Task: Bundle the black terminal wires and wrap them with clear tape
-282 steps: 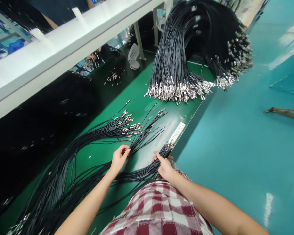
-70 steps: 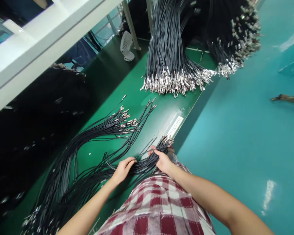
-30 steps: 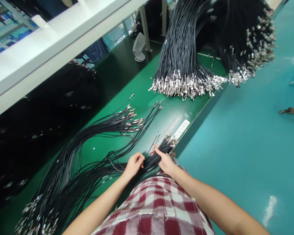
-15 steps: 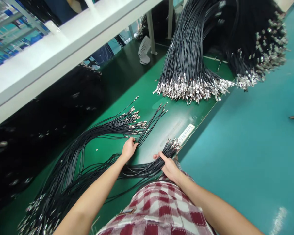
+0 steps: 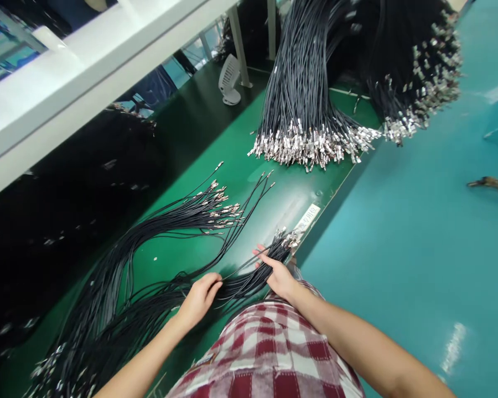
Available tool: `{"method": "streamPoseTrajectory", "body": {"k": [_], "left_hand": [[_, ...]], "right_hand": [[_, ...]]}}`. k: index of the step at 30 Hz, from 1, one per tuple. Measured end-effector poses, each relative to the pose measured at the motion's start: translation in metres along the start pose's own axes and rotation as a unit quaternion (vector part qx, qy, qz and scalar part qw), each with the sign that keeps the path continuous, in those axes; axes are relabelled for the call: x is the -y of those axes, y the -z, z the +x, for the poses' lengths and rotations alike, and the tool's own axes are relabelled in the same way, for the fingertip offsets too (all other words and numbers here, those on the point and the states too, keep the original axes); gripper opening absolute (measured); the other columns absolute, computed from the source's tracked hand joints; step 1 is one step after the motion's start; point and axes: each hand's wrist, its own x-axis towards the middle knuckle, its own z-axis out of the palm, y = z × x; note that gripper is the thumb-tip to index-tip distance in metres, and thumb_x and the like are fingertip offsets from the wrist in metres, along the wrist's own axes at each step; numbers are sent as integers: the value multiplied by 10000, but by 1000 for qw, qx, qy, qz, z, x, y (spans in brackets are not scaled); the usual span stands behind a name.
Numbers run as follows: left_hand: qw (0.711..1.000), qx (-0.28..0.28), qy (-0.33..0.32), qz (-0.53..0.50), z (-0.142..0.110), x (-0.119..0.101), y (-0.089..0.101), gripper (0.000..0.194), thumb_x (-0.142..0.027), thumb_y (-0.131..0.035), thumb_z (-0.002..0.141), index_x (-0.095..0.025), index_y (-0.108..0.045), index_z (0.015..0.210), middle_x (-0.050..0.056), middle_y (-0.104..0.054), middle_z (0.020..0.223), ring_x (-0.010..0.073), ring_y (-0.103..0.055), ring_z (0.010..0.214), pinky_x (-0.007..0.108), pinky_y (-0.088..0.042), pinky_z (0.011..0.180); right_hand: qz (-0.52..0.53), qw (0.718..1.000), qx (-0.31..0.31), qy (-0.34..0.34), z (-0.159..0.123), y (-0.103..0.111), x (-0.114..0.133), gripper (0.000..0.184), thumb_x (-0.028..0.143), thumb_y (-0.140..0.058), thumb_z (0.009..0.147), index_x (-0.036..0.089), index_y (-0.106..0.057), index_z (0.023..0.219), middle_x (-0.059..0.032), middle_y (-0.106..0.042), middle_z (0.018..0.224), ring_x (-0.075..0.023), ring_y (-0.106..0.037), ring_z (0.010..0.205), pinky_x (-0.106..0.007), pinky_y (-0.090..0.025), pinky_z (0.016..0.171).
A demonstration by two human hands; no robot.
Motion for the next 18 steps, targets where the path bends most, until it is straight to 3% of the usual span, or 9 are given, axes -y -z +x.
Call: {"method": "streamPoseTrajectory", "body": {"k": [4,7,10,12,13,15,18], "left_hand": [[995,21,41,91,-25,-6,-16,259,-233,-347,958,-179,-586,874,87,-623,852,217,-605,801,336,-484,764],[982,73,62,161,-33,-14,-21,230,-127,-386,886,-172,-605,833,99,-629,853,229,-611,816,344,-485,768],[968,145,57,196,-25,-22,-18,139,-111,-515,777,-184,-619,722,90,-650,846,263,-610,889,361,-471,782],[967,170,68,178,-7,-22,-12,123,-146,-565,756,-190,-612,652,70,-651,780,255,-613,843,350,-466,745],[971,156,79,163,5,-21,-9,133,-161,-563,774,-191,-617,656,60,-646,754,235,-612,794,337,-464,721],[983,73,89,145,36,-15,-5,133,-173,-528,836,-187,-644,772,54,-649,791,203,-605,757,319,-468,720],[980,-71,70,169,85,-4,-6,161,-178,-545,875,-169,-617,1019,97,-643,1019,225,-593,958,342,-463,858]], "right_hand": [[19,1000,20,-7,-4,0,2,450,72,-739,654,219,-691,1076,-27,-728,1054,-119,-609,656,-260,-514,634],[23,1000,-4,-8,-5,3,1,320,95,-744,662,189,-707,966,-29,-738,953,-137,-621,680,-281,-519,666],[28,999,-25,-15,-4,6,-1,125,173,-769,702,188,-683,792,-35,-732,875,-177,-654,793,-305,-529,728],[32,999,-28,-19,-3,6,-3,132,172,-780,693,193,-656,733,-37,-720,821,-197,-661,843,-318,-529,762],[33,999,-23,-18,-3,7,-3,144,157,-782,683,193,-653,734,-29,-708,782,-198,-661,833,-321,-529,767],[30,999,-5,-9,-3,6,-4,163,143,-781,675,192,-663,776,6,-657,685,-178,-645,748,-311,-527,749],[31,999,15,-3,-3,4,-3,182,167,-783,689,189,-666,826,39,-584,619,-147,-607,667,-284,-522,708]]}}
